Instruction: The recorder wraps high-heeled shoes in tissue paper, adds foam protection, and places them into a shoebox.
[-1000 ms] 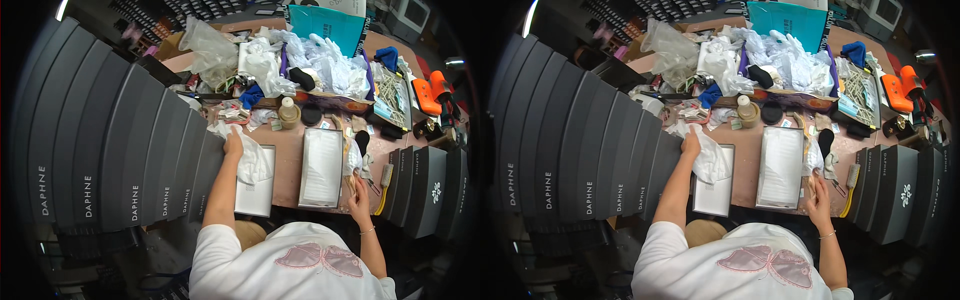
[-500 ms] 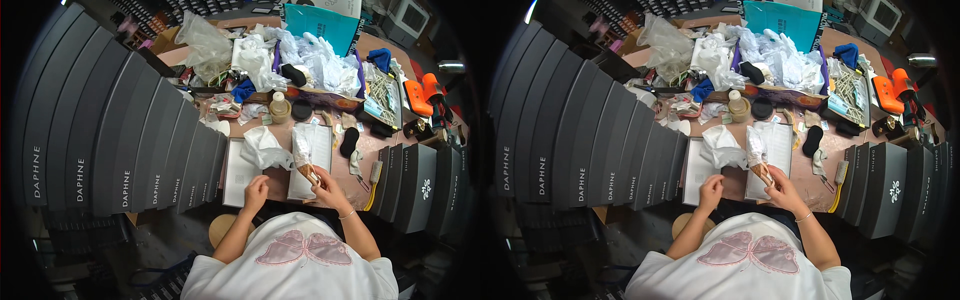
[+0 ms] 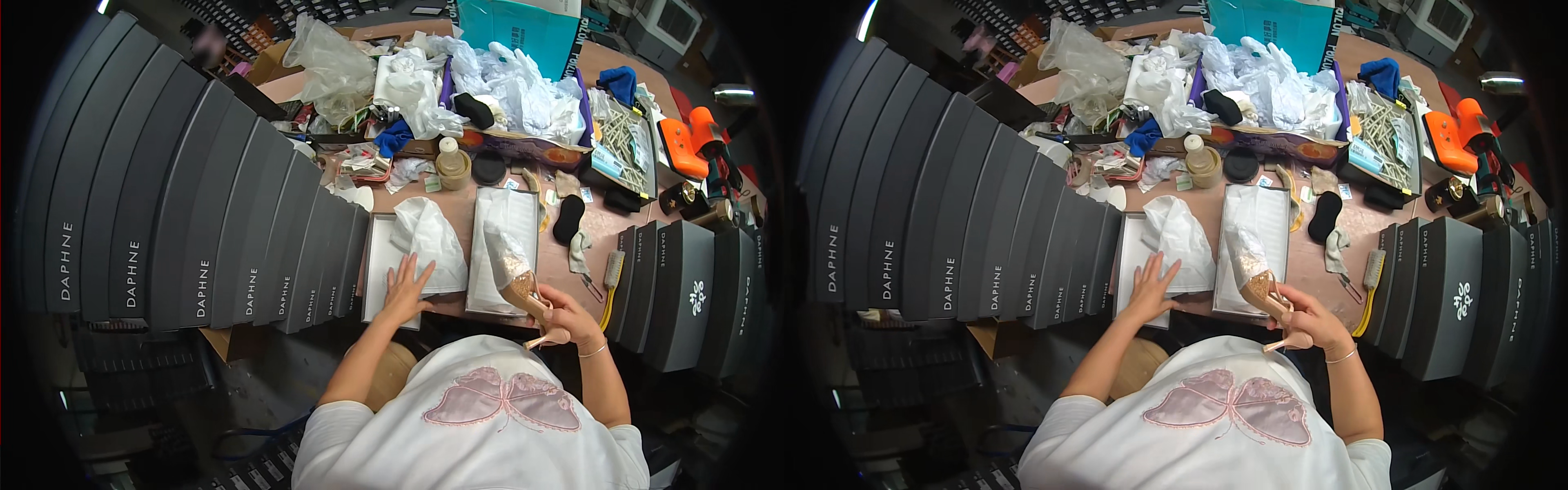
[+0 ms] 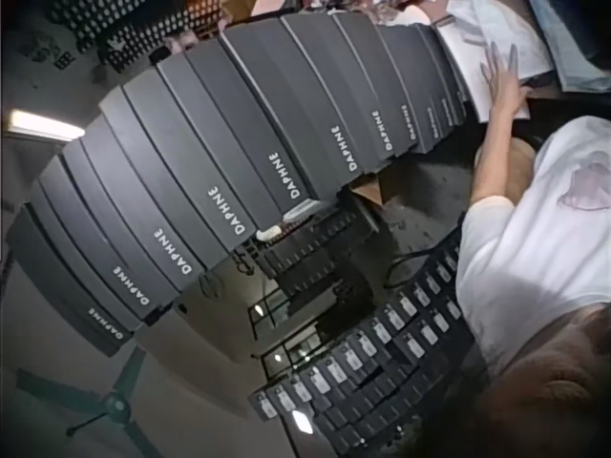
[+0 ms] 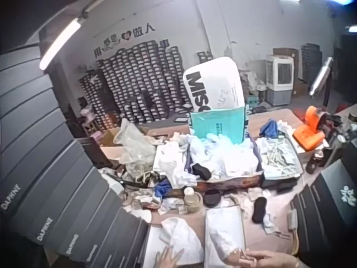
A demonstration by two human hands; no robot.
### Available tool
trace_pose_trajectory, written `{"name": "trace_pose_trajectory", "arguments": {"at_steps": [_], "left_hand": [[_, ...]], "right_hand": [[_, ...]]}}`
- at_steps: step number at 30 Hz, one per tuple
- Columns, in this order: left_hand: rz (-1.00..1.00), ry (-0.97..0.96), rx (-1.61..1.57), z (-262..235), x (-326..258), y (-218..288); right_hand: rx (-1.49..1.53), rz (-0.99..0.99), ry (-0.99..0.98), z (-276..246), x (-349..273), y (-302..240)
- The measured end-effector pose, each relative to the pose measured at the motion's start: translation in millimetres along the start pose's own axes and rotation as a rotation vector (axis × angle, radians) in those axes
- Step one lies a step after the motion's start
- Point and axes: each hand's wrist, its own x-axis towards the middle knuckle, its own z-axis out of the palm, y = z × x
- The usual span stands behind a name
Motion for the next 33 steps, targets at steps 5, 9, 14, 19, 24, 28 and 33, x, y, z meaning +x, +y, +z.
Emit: {"name": "trace_pose_trajectory", "arguments": {"at_steps": [5, 9, 14, 19, 24, 28, 33], "left_hand": [[-0.199, 0.237, -0.387, 23, 36, -7], [-0.154, 0.303, -0.613, -30, 66, 26], [-0.212, 0.271, -0.826, -73, 58, 25], [-0.127, 0.243, -0.68, -87, 58, 13], [-0.013, 0.228, -0.696, -86, 54, 34], [0.091, 0.222, -0.639, -111, 38, 57], [0.484, 0.356, -0.563, -120, 28, 87]], "right_hand": [[0.005, 0.146, -0.23, 9, 1, -4], [0.008, 0.2, -0.159, 44, 38, -9], [0.32, 0.034, -0.061, 60, 103, 17], [0.877, 0.141, -0.255, 43, 100, 43], [0.932, 0.093, -0.398, 54, 102, 33], [0.883, 0.109, -0.311, 60, 112, 20], [0.763, -0.329, 0.139, 121, 153, -1]]}}
